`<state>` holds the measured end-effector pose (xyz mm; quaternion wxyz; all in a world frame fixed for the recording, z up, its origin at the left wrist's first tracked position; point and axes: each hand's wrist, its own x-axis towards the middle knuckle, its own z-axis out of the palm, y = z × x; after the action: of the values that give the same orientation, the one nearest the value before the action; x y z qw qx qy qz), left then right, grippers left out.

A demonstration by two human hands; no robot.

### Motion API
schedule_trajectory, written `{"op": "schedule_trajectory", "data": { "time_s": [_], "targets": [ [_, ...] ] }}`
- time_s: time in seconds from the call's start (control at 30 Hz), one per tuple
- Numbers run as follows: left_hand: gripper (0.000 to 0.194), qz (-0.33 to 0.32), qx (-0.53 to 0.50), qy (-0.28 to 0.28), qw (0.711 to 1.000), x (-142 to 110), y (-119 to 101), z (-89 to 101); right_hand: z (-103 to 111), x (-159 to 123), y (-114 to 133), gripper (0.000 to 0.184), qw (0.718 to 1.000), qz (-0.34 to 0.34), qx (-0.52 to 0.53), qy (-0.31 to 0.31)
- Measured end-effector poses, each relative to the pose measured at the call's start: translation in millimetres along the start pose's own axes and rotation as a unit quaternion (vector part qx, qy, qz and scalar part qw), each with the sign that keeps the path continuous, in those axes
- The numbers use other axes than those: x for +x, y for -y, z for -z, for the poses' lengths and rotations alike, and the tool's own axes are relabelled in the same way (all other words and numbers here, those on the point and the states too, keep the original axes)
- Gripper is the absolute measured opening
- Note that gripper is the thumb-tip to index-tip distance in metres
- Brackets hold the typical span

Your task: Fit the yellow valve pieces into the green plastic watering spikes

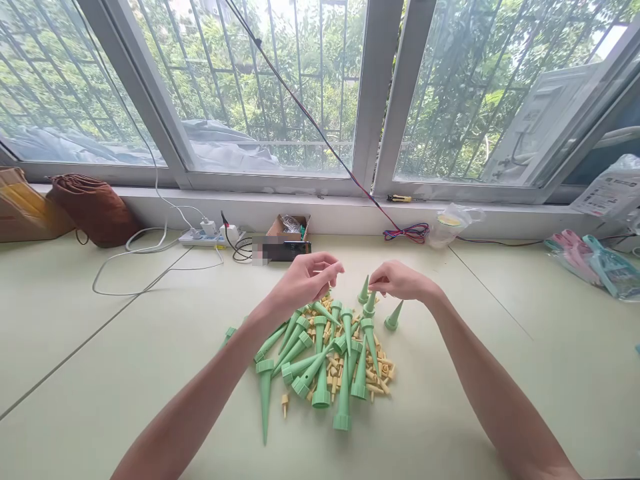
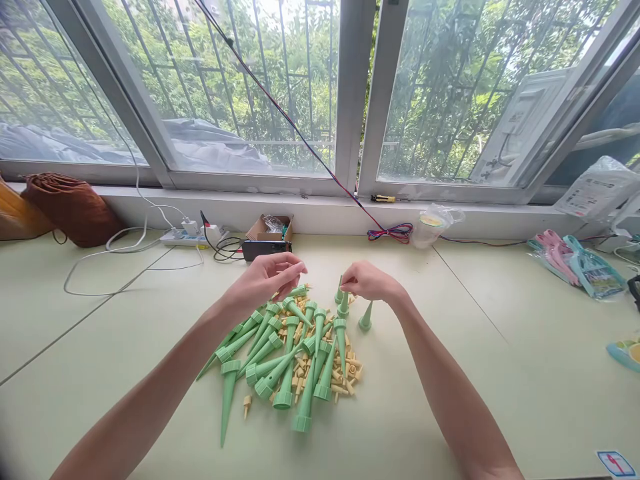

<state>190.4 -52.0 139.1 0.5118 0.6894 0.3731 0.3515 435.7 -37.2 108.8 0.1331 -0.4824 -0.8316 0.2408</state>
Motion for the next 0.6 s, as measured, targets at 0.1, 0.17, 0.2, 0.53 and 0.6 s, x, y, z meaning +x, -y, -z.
{"op": "schedule_trajectory", "data": {
  "time_s": [0.1,0.17,0.2,0.53,0.6],
  "targets": [
    [0.028,-0.002,0.014,-0.001,1.0,0.9,3.5,-0.3,-1.9,1.6,-1.0,0.027,1.0,0.006,-0.001,-0.01],
    [0.029,-0.01,0.052,-0.007,0.999,2.1,7.4,-0.7,-2.9,2.0,0.2,0.026,1.0,0.01,0.0,-0.017],
    [0.029,-0.015,0.081,-0.006,0.997,2.9,9.9,-1.1,-3.3,1.9,1.6,0.026,1.0,0.011,0.002,-0.022],
    [0.032,-0.086,0.265,0.032,0.96,10.3,45.8,-17.7,-10.8,-2.0,33.3,0.026,0.987,0.062,0.074,-0.126],
    [0.023,-0.097,0.277,0.036,0.955,11.6,46.8,-18.5,-15.4,-0.8,37.8,0.025,0.98,0.074,0.104,-0.151]
  ]
}}
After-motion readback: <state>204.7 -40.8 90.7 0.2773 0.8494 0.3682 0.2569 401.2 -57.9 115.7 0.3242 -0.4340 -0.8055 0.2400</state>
